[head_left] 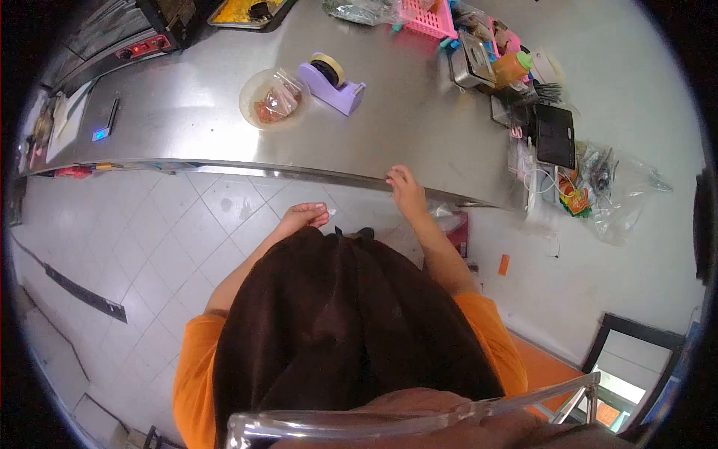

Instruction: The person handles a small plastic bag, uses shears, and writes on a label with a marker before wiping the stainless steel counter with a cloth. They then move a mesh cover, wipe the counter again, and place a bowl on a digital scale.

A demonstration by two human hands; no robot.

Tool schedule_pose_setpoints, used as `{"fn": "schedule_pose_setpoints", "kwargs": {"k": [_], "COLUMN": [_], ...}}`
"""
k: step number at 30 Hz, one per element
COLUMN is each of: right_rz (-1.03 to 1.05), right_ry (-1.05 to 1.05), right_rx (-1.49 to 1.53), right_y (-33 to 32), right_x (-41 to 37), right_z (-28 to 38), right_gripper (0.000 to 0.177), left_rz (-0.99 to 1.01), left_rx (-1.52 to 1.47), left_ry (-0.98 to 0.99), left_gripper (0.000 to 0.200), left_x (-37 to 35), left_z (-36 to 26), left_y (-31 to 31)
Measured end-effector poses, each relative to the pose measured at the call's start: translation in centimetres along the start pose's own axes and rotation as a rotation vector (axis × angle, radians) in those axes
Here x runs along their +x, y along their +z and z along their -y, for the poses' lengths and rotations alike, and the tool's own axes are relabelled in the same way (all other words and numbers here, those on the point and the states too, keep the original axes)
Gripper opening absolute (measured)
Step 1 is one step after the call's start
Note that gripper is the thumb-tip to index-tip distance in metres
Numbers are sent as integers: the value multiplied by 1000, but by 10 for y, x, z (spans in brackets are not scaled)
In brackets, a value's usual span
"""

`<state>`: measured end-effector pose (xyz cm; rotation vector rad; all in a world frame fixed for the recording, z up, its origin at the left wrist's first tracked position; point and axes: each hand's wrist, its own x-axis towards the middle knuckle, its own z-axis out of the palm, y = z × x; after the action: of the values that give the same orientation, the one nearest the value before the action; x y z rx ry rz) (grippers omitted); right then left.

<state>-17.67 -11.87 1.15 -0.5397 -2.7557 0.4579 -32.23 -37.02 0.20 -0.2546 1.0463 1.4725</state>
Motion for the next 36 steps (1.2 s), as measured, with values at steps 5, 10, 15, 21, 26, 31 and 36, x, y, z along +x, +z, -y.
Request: {"fn": "schedule_pose_setpoints", "kwargs": {"k": [5, 10, 15, 21, 26, 31, 36], "right_rz": [-4, -53, 48, 166, 304, 413, 238], "right_ry": [43, 93, 0, -176, -209, -229, -20], "right_rx": [90, 172, 59, -181, -359, -318, -91], "right_y": [-4, -21, -21, -15, -16, -23, -23], "right_x": [1, 13, 18, 25, 27, 23, 10], "right_z": [5, 21, 15, 6, 13, 22, 9], "right_gripper": [13, 13, 9, 10, 12, 11, 13], "left_rz": [39, 24, 33, 54, 73, 64, 40], "left_rx": [-23, -21, -19, -19, -13, -32, -57], "left_ry": [13, 16, 21, 33, 37, 53, 57], "left_gripper": [20, 19, 18, 19, 20, 21, 21], "left_x": [3, 3, 3, 1, 6, 0, -3], "left_z": [0, 1, 0, -2, 0, -4, -6], "left_y": [-5, -6, -4, -4, -10, -13, -16]}}
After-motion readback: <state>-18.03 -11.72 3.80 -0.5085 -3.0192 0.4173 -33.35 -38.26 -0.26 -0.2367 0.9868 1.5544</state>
